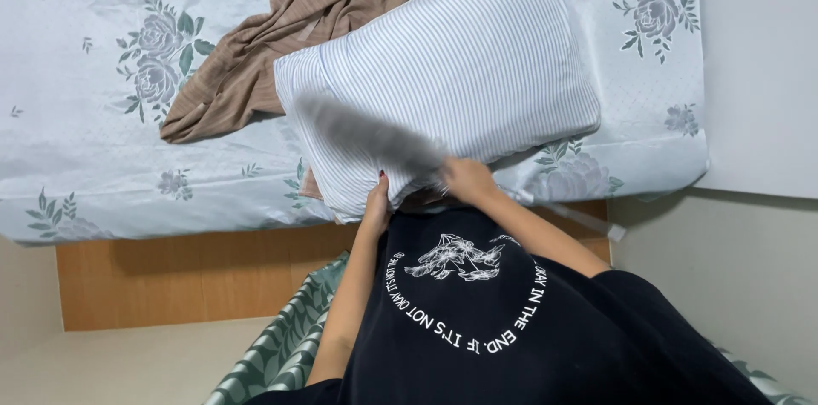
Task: Dusting a pillow with a duster and removing the pillowcase to fold it.
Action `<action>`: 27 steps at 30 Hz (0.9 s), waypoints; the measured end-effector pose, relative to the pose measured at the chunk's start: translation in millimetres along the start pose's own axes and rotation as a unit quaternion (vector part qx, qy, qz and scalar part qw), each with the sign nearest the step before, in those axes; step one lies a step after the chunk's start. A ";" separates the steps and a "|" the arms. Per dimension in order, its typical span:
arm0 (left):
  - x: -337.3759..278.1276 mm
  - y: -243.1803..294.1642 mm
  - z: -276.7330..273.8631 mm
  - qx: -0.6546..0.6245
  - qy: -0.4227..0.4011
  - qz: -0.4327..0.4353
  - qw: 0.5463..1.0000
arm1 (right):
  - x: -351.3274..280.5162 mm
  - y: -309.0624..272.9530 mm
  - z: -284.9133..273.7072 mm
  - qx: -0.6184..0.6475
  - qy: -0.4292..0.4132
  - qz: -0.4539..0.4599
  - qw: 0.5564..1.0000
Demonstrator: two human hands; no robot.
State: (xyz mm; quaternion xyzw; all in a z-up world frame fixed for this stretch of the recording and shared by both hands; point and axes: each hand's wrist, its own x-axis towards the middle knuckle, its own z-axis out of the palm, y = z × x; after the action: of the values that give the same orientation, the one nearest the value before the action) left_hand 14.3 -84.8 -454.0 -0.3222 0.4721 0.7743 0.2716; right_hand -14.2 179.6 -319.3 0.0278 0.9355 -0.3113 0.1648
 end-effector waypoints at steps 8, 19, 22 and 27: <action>21.0 -21.9 -12.3 0.043 0.017 0.022 0.999 | 68.1 182.8 -89.5 -0.046 0.087 0.177 0.979; 16.7 -24.7 -8.2 0.192 0.096 0.041 0.976 | -9.9 54.5 -49.9 0.059 -0.007 0.141 0.988; 23.8 -26.0 -12.3 0.258 0.116 0.061 0.957 | -14.3 82.9 -21.2 -0.050 0.023 -0.029 0.998; 23.7 -25.5 -9.8 0.295 0.150 0.029 0.943 | -16.4 193.3 -76.7 0.047 0.113 0.273 0.954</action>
State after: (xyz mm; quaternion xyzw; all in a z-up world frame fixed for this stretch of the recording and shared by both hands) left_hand 19.8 -80.6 -489.4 -0.3263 0.7236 0.5509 0.2578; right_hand 8.9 381.4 -367.0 0.3249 0.8891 -0.2928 0.1349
